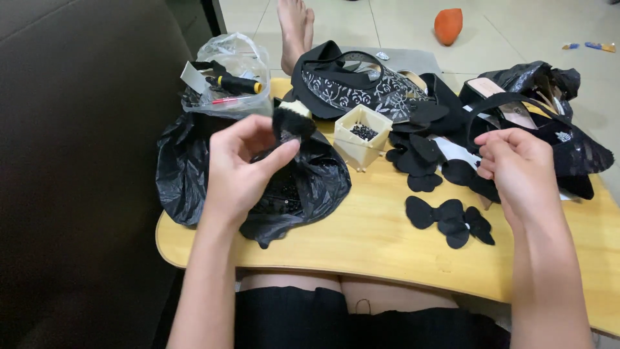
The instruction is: A person is sewing small black beads onto a black fabric bow as part of a shoe decoration or repair task.
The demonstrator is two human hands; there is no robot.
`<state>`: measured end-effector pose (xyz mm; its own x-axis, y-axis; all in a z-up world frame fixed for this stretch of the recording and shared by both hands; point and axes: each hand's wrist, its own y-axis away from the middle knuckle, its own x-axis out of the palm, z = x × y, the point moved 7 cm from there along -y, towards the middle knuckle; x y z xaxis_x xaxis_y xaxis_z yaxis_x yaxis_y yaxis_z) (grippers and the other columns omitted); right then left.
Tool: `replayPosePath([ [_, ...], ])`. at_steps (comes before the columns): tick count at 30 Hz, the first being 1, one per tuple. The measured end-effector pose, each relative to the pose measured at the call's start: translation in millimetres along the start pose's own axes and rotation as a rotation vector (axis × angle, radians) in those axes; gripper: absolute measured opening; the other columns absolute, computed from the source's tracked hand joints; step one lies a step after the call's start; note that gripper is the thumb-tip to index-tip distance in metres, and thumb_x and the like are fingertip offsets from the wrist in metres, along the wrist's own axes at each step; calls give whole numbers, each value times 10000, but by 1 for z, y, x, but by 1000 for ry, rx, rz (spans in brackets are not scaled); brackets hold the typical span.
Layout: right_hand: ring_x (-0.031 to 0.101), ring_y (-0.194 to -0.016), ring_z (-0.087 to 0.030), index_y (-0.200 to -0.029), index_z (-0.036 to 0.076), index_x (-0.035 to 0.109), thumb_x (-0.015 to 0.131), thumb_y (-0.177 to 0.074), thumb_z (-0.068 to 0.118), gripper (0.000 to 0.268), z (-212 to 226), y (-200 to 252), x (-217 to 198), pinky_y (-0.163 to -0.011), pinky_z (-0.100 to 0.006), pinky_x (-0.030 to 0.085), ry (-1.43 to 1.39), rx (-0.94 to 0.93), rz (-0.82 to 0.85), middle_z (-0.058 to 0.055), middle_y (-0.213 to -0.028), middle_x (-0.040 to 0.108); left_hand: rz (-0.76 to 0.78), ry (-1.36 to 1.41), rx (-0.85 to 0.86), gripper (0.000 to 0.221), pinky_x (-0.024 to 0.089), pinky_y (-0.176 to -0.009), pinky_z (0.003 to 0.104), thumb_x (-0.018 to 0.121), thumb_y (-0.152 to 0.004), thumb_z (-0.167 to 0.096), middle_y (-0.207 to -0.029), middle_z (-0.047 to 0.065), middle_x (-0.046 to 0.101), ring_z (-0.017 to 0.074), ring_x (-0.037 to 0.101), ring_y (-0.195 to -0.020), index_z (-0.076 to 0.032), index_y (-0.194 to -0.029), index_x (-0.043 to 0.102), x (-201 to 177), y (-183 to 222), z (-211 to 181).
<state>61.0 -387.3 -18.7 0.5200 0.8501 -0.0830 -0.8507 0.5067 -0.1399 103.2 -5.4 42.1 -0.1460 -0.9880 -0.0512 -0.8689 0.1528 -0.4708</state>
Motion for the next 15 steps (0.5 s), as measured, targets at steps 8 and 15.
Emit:
replayPosePath([
  [8,407,-655,-68,-1025,-2,677,569,-1079,19,123,14,9,1,-580,-209,381,70,-86,-15,-5,-744,490,-62,269,-526,111,419,-436,265,648,-890,25,-828,175,723,154,546,-523,99,-956,697,6,15,12],
  [15,450,-589,-79,-1052,40,685,587,-1104,59,112,26,17,14,-513,-197,348,198,-178,17,-4,-768,541,-188,281,-653,213,398,-389,248,651,-976,-70,-760,184,729,142,509,-463,123,-920,725,23,22,4],
])
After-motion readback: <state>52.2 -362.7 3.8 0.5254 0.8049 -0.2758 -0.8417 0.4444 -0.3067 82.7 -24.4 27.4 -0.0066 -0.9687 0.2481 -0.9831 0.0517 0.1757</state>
